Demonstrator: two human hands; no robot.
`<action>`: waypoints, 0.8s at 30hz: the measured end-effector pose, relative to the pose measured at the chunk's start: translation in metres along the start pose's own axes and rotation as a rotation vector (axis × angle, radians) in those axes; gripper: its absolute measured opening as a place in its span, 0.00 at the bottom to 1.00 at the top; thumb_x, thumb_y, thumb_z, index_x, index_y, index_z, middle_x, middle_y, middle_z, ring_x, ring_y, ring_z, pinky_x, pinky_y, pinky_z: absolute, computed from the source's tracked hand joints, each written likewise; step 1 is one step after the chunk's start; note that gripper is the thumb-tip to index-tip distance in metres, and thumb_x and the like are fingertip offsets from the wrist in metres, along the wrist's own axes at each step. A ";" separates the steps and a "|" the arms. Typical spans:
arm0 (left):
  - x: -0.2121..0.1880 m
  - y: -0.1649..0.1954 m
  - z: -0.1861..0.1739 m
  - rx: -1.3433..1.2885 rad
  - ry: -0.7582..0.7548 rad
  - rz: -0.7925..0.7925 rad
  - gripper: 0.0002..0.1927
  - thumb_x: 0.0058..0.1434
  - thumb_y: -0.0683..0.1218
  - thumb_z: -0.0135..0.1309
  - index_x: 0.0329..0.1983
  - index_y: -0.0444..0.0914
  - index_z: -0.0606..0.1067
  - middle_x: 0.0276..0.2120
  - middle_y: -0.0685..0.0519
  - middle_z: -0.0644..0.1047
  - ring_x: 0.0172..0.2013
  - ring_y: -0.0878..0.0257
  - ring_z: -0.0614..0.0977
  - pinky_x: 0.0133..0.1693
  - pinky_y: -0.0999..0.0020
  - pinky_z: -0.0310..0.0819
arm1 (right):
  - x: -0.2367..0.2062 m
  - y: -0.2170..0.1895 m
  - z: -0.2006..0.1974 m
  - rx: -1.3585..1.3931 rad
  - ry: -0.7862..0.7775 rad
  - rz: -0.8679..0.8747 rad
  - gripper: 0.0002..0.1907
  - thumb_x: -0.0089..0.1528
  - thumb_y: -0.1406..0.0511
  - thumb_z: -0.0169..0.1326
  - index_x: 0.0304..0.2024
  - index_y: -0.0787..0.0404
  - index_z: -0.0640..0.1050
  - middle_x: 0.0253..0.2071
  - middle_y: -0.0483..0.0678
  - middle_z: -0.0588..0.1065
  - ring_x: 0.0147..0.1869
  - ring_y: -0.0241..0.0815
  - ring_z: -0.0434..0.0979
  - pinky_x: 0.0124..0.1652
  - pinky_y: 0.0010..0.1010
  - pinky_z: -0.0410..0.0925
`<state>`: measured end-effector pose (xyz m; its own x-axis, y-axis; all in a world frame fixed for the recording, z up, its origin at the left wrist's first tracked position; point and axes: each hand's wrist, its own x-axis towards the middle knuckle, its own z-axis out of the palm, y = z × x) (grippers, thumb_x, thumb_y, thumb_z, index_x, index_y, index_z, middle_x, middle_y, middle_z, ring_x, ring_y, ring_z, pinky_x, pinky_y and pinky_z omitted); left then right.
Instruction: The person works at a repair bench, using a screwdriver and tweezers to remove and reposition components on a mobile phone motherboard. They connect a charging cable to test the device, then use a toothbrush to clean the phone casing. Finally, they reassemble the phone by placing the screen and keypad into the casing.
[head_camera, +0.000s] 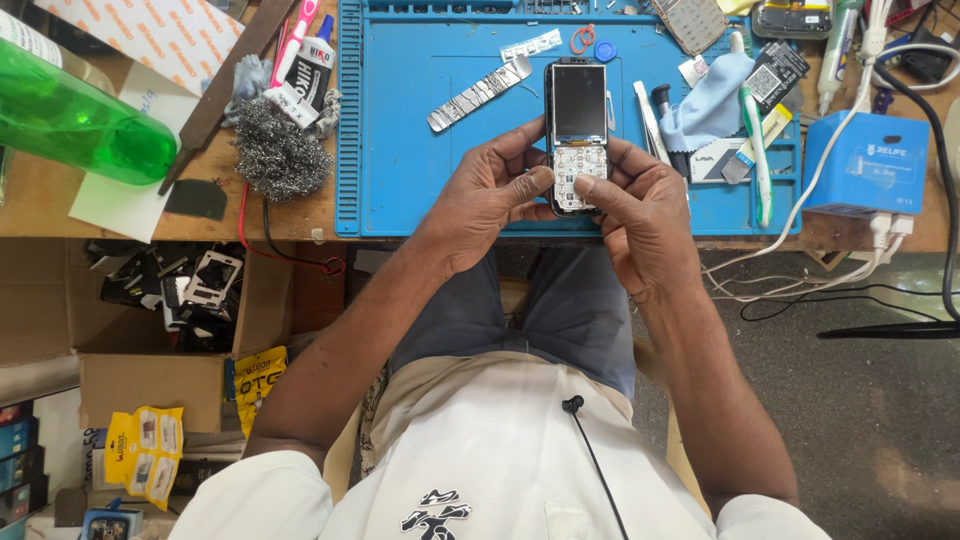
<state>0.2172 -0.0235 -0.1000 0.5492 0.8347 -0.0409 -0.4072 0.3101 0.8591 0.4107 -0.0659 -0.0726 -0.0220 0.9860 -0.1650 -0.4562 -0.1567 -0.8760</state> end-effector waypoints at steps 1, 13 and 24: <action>0.000 0.000 0.000 0.001 -0.001 0.011 0.34 0.69 0.44 0.57 0.77 0.42 0.61 0.42 0.58 0.77 0.43 0.71 0.80 0.45 0.69 0.83 | 0.000 0.000 0.000 -0.014 -0.005 -0.004 0.25 0.60 0.76 0.61 0.60 0.74 0.74 0.47 0.54 0.81 0.48 0.37 0.82 0.49 0.26 0.75; 0.001 0.002 0.001 0.039 -0.013 0.014 0.34 0.70 0.44 0.56 0.77 0.42 0.60 0.43 0.57 0.78 0.44 0.71 0.81 0.46 0.69 0.84 | -0.001 -0.005 0.001 -0.123 0.011 -0.023 0.26 0.59 0.77 0.62 0.60 0.75 0.73 0.49 0.56 0.81 0.50 0.38 0.83 0.50 0.28 0.77; 0.001 0.000 -0.002 0.011 -0.018 0.024 0.34 0.70 0.45 0.57 0.77 0.40 0.60 0.43 0.57 0.78 0.43 0.71 0.81 0.44 0.69 0.84 | 0.004 0.004 -0.006 0.008 -0.019 -0.027 0.26 0.60 0.77 0.62 0.61 0.75 0.73 0.49 0.56 0.80 0.51 0.38 0.82 0.52 0.29 0.75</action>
<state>0.2163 -0.0219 -0.1010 0.5527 0.8333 -0.0111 -0.4121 0.2849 0.8654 0.4137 -0.0627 -0.0797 -0.0266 0.9908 -0.1325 -0.4637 -0.1297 -0.8765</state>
